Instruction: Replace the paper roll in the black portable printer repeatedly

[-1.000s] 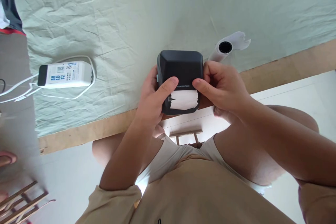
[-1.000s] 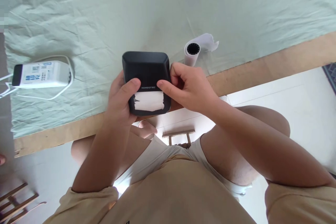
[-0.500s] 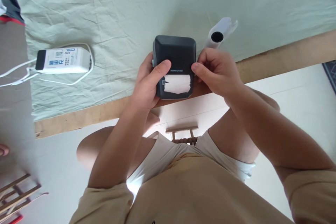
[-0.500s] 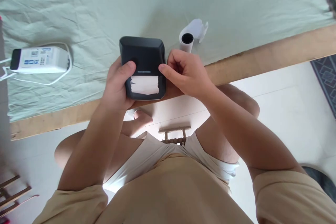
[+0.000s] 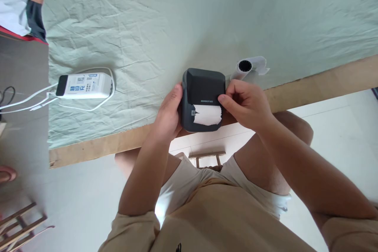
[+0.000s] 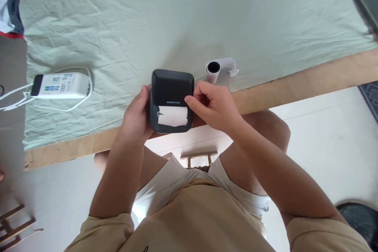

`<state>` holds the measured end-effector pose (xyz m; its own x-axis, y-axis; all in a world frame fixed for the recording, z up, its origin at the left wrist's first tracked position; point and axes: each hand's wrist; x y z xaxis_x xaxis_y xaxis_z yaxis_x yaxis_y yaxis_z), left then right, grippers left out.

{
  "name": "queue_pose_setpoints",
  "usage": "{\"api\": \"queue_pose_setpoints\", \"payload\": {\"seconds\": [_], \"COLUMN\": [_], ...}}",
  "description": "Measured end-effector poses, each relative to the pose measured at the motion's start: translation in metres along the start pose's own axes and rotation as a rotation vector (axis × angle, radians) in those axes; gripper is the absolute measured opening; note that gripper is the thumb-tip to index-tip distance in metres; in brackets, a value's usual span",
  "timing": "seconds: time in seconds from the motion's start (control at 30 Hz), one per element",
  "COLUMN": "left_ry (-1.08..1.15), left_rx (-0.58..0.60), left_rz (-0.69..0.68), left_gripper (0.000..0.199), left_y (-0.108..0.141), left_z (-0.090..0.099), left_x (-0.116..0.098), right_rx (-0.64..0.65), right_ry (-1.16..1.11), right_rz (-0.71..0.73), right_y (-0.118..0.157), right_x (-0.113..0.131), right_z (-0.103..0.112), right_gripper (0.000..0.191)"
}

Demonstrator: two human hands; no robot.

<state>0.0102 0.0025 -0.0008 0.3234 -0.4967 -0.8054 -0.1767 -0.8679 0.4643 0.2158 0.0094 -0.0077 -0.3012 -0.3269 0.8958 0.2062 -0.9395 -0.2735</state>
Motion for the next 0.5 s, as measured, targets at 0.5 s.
{"api": "queue_pose_setpoints", "payload": {"seconds": [0.5], "left_ry": [0.111], "left_rx": [-0.023], "left_rz": [0.004], "left_gripper": [0.021], "left_y": [0.002], "left_z": [0.0], "left_x": [-0.008], "right_rx": [0.032], "right_ry": [-0.188], "right_rz": [0.077], "right_y": [0.002], "right_x": [0.0], "right_z": [-0.002], "right_gripper": [0.054]}}
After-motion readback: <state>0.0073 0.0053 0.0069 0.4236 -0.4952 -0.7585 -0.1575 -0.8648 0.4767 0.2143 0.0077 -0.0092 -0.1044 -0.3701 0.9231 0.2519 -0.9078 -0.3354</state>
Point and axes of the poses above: each hand's wrist, its own y-axis away from the middle knuckle, its own z-axis out of the back of the hand, x = y × z, and after that the axes turned 8 degrees about z, right-handed
